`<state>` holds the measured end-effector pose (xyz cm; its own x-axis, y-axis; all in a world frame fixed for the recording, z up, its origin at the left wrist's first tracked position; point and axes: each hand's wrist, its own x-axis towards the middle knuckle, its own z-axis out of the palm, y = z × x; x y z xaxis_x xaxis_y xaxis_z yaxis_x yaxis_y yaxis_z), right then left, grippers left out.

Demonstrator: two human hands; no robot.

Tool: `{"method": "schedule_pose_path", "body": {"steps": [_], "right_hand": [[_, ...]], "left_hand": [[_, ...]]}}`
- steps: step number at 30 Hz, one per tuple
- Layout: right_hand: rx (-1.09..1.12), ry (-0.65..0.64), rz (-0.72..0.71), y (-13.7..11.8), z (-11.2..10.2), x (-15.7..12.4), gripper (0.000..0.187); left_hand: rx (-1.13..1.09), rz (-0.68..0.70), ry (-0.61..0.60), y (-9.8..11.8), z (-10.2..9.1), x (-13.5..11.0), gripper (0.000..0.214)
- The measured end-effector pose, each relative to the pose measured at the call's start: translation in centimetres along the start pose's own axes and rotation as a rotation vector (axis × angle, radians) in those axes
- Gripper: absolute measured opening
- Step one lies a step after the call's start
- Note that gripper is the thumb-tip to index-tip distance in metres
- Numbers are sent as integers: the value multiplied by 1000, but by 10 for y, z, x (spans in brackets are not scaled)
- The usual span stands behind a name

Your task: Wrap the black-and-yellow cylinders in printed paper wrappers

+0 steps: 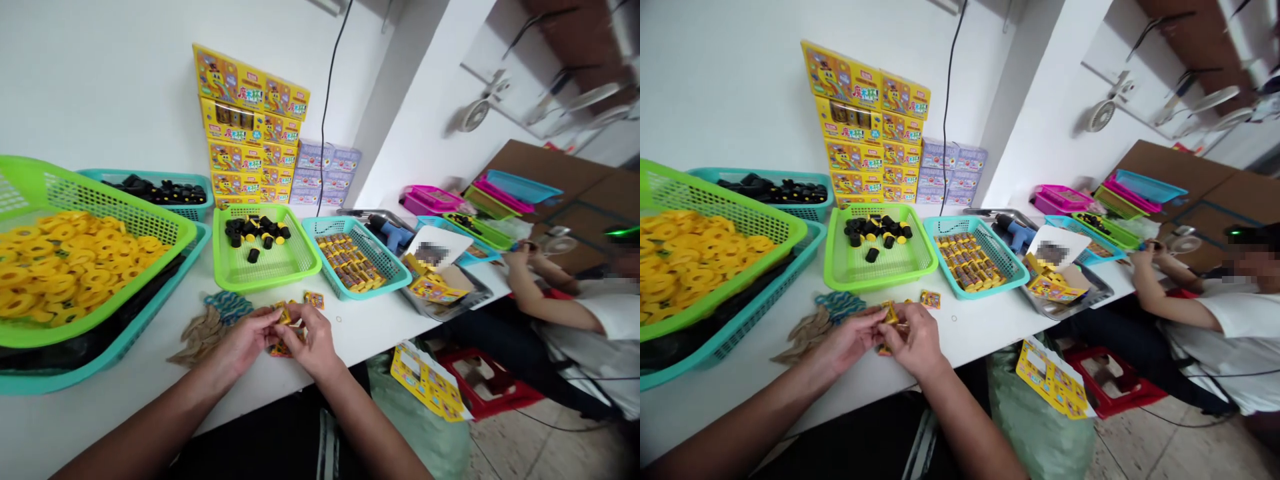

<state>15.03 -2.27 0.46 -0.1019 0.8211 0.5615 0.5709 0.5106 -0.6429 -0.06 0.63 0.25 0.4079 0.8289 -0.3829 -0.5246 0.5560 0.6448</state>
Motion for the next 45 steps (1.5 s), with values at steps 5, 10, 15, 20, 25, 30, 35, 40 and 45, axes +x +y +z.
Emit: {"method": "schedule_pose_path", "body": {"steps": [5, 10, 15, 20, 25, 30, 35, 40, 45], "right_hand": [[-118, -10, 109, 4, -5, 10, 14], [-506, 182, 203, 52, -76, 59, 18], [-1076, -48, 631, 109, -156, 109, 28], [-1060, -102, 588, 119, -167, 108, 24], [-685, 204, 92, 78, -118, 56, 27], [-351, 49, -29, 50, -49, -2, 22], [-217, 51, 189, 63, -26, -28, 24], [-67, 122, 394, 76, -28, -28, 27], [21, 163, 474, 65, -31, -23, 29]], "left_hand": [[51, -44, -64, 4, -1, -1, 19], [340, 128, 22, 5, 1, -3, 25], [744, 366, 138, 0, -3, 4, 20], [971, 512, 240, -2, -14, 15, 16], [1116, 558, 249, -4, -19, 18, 22], [1213, 630, 309, 0, -17, 19, 29], [1656, 458, 331, 9, 9, 41, 20], [1712, 317, 321, 15, 28, 70, 17], [1626, 400, 281, 13, 23, 61, 21]]}}
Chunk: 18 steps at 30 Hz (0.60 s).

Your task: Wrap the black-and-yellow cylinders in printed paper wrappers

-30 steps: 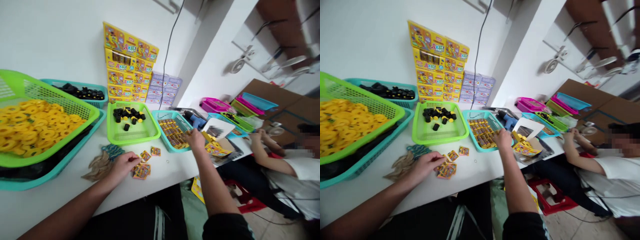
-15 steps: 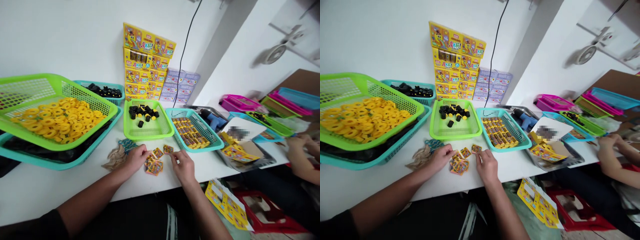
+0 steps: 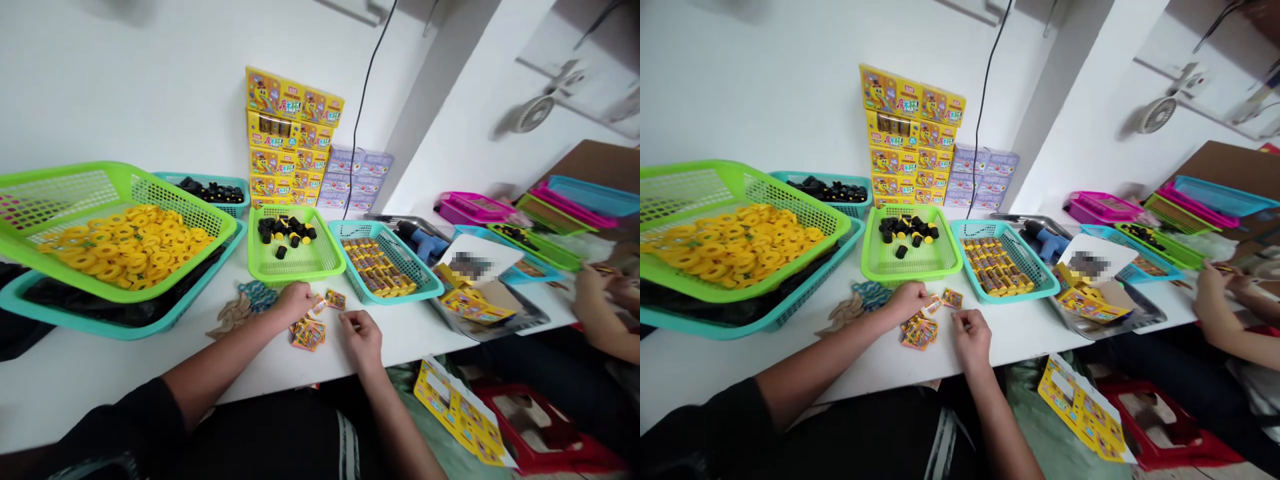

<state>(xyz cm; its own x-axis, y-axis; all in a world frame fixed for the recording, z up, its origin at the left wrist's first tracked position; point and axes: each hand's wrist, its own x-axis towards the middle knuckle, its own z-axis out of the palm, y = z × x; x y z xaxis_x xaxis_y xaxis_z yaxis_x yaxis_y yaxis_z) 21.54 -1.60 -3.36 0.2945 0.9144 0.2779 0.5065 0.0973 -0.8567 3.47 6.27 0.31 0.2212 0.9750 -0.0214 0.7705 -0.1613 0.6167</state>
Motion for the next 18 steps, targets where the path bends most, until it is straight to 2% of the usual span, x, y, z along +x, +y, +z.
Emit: {"method": "schedule_pose_path", "body": {"steps": [2, 5, 7, 9, 11, 13, 15, 18], "right_hand": [[104, -24, 44, -11, 0, 1, 32], [348, -153, 112, -29, 5, 4, 39], [456, -239, 138, -39, 11, 8, 30], [478, -299, 129, -48, 15, 11, 27], [433, -360, 79, -58, 18, 17, 25], [342, -448, 2, -70, 20, 30, 24], [218, -504, -88, -88, 26, 53, 26], [-76, -468, -143, -118, 55, 102, 32]], "left_hand": [[-95, 66, 37, -2, -2, -13, 21], [-408, 168, 69, -5, -5, -31, 25], [-662, 155, 49, -6, -8, -40, 27], [-838, 65, -38, -8, -14, -46, 30], [-932, -3, -144, -12, -24, -49, 33], [-971, -19, -188, -16, -35, -51, 33], [-993, -13, -143, -22, -45, -50, 33], [-953, -13, -41, -30, -52, -46, 33]]}}
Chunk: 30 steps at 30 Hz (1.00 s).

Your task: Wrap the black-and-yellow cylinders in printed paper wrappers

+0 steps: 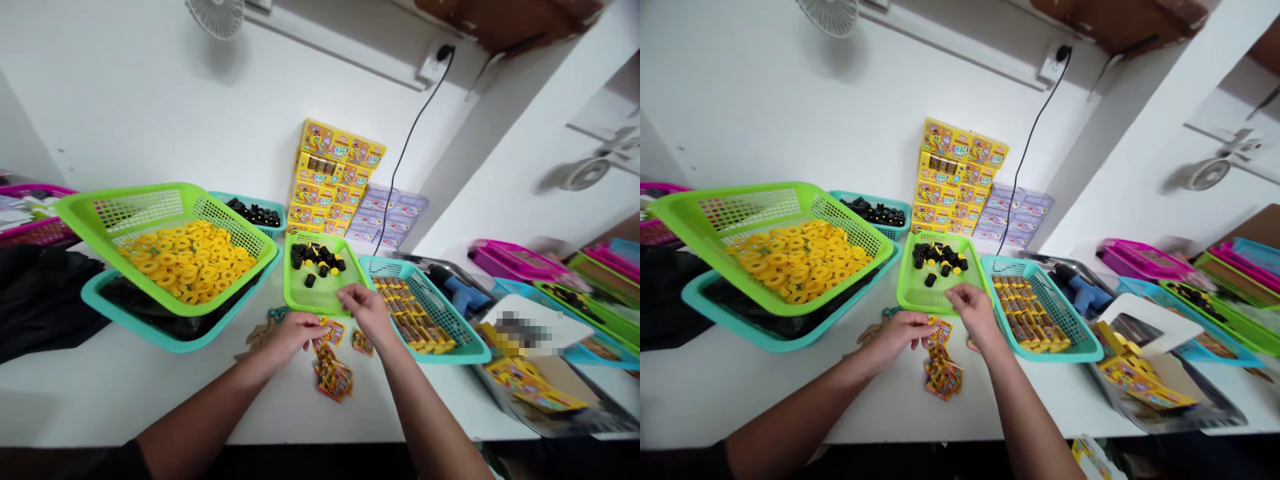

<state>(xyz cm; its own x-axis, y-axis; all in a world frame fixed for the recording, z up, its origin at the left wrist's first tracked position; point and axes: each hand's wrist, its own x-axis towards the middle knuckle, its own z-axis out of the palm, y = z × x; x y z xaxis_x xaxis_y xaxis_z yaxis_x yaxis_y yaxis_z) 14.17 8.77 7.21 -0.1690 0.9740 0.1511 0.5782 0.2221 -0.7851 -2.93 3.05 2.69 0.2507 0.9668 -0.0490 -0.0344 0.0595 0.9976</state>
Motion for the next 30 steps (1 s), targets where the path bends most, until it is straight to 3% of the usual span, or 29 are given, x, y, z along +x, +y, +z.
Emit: {"method": "schedule_pose_path", "body": {"steps": [3, 6, 10, 13, 18, 23, 26, 30], "right_hand": [[-236, -43, 112, -16, 20, 66, 26], [-343, -153, 191, -21, 50, 111, 20], [-402, -296, 269, -23, 78, 129, 30], [-362, -321, 267, -26, 77, 129, 29], [-155, -166, 207, -33, 31, 93, 16], [455, -117, 20, -28, -17, -1, 25], [631, -94, 25, -19, -22, -48, 29], [674, -50, 43, -6, -14, -70, 34]], "left_hand": [[96, 53, 58, -8, 0, 5, 33], [91, 35, 87, -24, 6, 9, 39], [87, 43, 85, -39, 12, 16, 43], [81, 27, 72, -38, 11, 17, 43], [35, -4, 53, -20, 8, 6, 43], [41, 112, 5, -2, 5, -4, 33], [22, 134, -40, -1, 8, -7, 31], [62, 179, -56, -9, 15, -9, 30]]}}
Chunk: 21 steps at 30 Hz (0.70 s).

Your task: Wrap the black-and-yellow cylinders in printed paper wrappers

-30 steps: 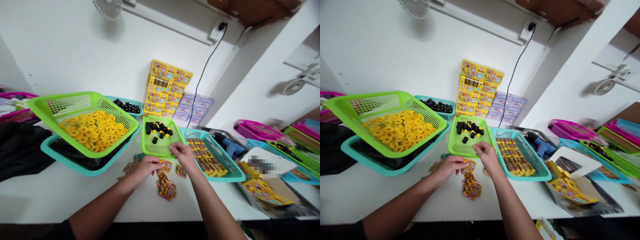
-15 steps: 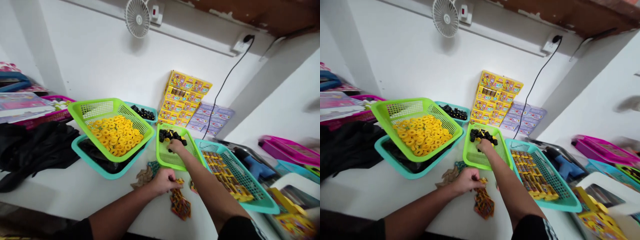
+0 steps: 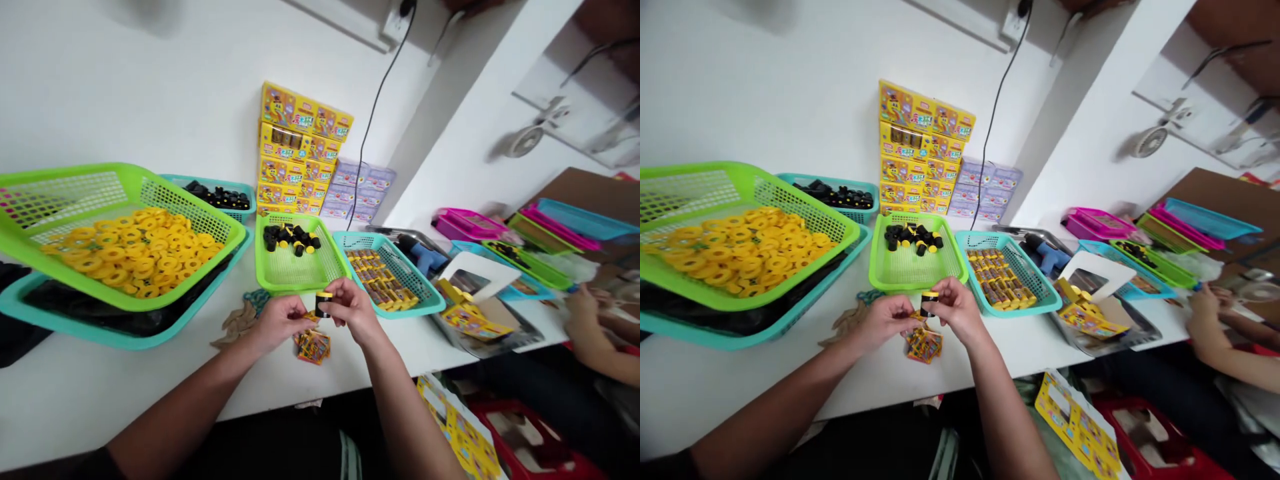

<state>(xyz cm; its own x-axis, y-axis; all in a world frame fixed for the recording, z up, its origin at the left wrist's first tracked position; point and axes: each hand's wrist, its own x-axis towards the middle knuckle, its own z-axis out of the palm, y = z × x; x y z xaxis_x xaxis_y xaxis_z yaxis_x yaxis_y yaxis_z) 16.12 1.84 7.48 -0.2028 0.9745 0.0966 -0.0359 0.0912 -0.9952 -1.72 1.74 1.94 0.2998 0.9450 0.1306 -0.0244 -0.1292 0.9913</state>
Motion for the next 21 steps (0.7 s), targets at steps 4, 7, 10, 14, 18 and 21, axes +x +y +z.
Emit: {"method": "schedule_pose_path", "body": {"steps": [4, 7, 10, 14, 18, 21], "right_hand": [[-6, 11, -4, 9, 0, -3, 35], [23, 35, -12, 15, 0, -4, 36], [85, 67, 3, 19, 3, -4, 36], [134, 91, 37, 24, 10, -3, 35], [106, 149, -2, 24, 15, -4, 39], [65, 179, -42, 23, 17, -7, 43]], "left_hand": [[28, 16, -13, -5, 2, 0, 29], [-49, -20, -48, -7, 2, 1, 30], [-99, -62, -85, -7, 3, 1, 30], [-135, -119, -108, -1, 3, 0, 29], [-182, -143, -117, 3, 3, -1, 30], [-196, -163, -129, 3, 3, -2, 30]]}}
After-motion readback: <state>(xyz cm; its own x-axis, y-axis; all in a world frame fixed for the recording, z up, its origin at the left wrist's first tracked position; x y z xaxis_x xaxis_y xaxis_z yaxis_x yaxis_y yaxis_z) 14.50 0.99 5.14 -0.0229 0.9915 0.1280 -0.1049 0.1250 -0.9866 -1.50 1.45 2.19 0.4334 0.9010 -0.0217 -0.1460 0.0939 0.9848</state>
